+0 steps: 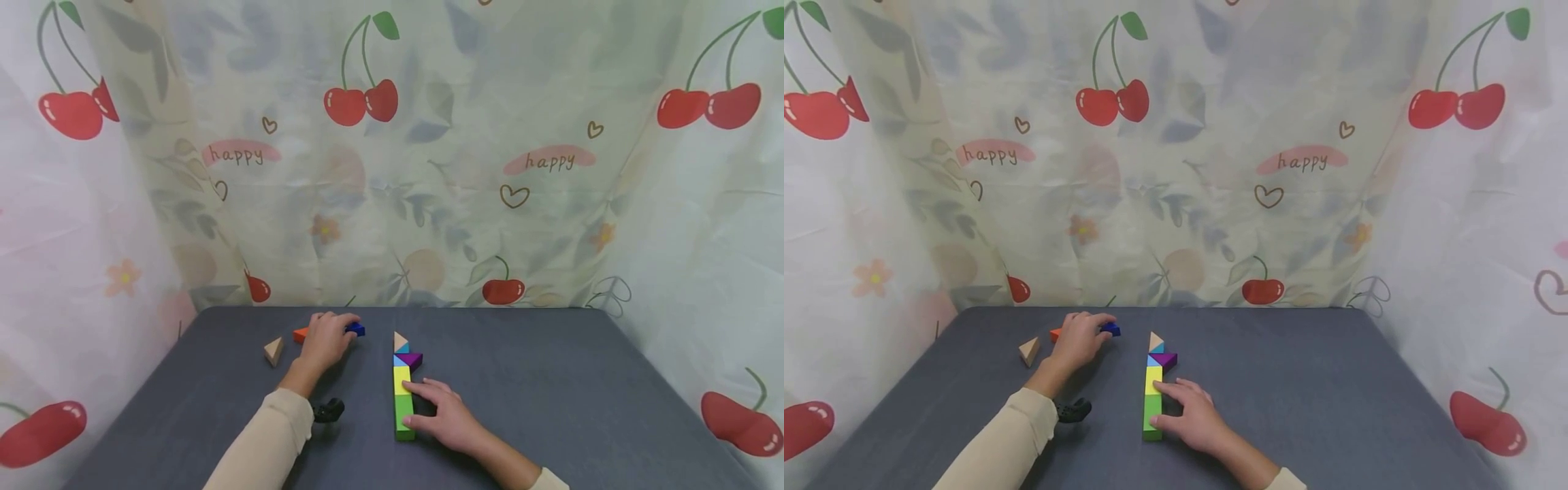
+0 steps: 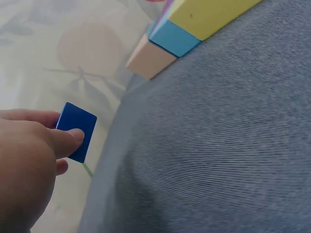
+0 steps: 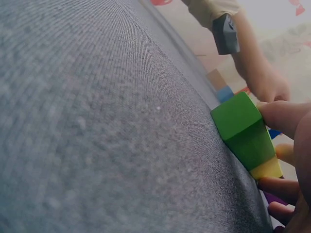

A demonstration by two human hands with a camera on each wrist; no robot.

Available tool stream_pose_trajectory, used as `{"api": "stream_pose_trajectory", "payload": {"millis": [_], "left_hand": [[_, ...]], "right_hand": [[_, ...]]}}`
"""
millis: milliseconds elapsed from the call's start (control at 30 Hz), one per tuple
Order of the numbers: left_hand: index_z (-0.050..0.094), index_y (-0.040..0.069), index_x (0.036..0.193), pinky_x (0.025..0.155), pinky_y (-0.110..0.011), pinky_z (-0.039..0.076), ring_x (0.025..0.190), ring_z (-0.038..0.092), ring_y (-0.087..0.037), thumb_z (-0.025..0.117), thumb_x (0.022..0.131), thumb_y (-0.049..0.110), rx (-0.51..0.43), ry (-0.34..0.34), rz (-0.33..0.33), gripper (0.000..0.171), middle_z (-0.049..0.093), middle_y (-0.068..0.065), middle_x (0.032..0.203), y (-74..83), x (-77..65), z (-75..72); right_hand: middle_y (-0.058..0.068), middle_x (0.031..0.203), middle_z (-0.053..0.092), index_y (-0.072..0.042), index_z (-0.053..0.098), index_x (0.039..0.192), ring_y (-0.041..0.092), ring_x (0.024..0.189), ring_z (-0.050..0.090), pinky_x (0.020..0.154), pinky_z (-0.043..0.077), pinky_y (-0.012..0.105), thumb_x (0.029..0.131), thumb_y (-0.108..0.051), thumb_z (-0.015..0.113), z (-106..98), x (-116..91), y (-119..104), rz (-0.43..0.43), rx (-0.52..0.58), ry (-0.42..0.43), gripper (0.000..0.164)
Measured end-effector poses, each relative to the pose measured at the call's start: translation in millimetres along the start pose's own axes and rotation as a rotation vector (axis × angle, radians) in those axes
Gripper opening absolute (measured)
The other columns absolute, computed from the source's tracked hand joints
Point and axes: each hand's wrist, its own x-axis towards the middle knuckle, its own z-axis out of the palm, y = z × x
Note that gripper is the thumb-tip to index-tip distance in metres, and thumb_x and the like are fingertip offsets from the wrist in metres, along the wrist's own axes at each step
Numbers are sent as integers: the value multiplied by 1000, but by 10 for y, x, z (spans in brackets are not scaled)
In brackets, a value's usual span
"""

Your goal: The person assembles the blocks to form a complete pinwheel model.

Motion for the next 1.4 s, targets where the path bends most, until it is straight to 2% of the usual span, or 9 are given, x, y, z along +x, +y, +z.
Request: {"api": "stream_pose_trajectory", "payload": {"millis": [233,433,567,700,900,1133,1400], "left_hand": [[70,23,118,95,-48,39,98,61,-24,72,90,24,6,4,20,28,70,1,105,75,19,-100],[75,22,102,91,-45,42,91,61,-20,71,90,18,25,-17,63,14,71,6,97,100,-5,22],[75,22,102,90,-44,43,90,60,-19,73,89,15,-1,-39,53,15,70,6,96,74,-39,93],[75,22,105,91,-45,42,91,59,-20,74,88,18,-41,-55,44,17,70,7,97,23,-47,85],[74,20,110,92,-46,38,97,57,-20,74,88,23,-106,-163,16,22,69,7,102,-52,-39,-22],[72,20,115,93,-49,37,106,59,-22,74,87,25,-112,-313,1,28,69,4,107,-138,-63,-145],[71,20,117,95,-47,43,112,58,-24,77,85,24,-68,-392,-26,33,67,-2,116,-146,-103,-226]], "right_hand": [[9,138,53,-21,59,137,37,134,35,100,24,68,83,-46,74,-7,2,-14,30,-6,-13,61],[8,137,55,-20,60,136,38,134,36,100,23,68,83,-44,75,-2,4,-15,17,-2,-1,60],[5,136,56,-20,59,136,36,134,36,101,23,67,83,-45,74,10,10,3,2,-4,-2,61],[3,137,55,-21,58,137,35,135,35,101,23,67,83,-47,73,12,17,17,14,0,-11,62],[3,137,55,-20,58,138,35,135,36,100,23,67,84,-45,74,0,12,21,12,1,-9,62],[4,137,55,-20,58,138,36,134,35,101,22,68,84,-44,74,-8,-1,-2,7,-7,-9,61],[5,138,54,-21,57,138,36,135,35,101,23,67,84,-46,73,-2,9,12,22,-11,-20,61]]}}
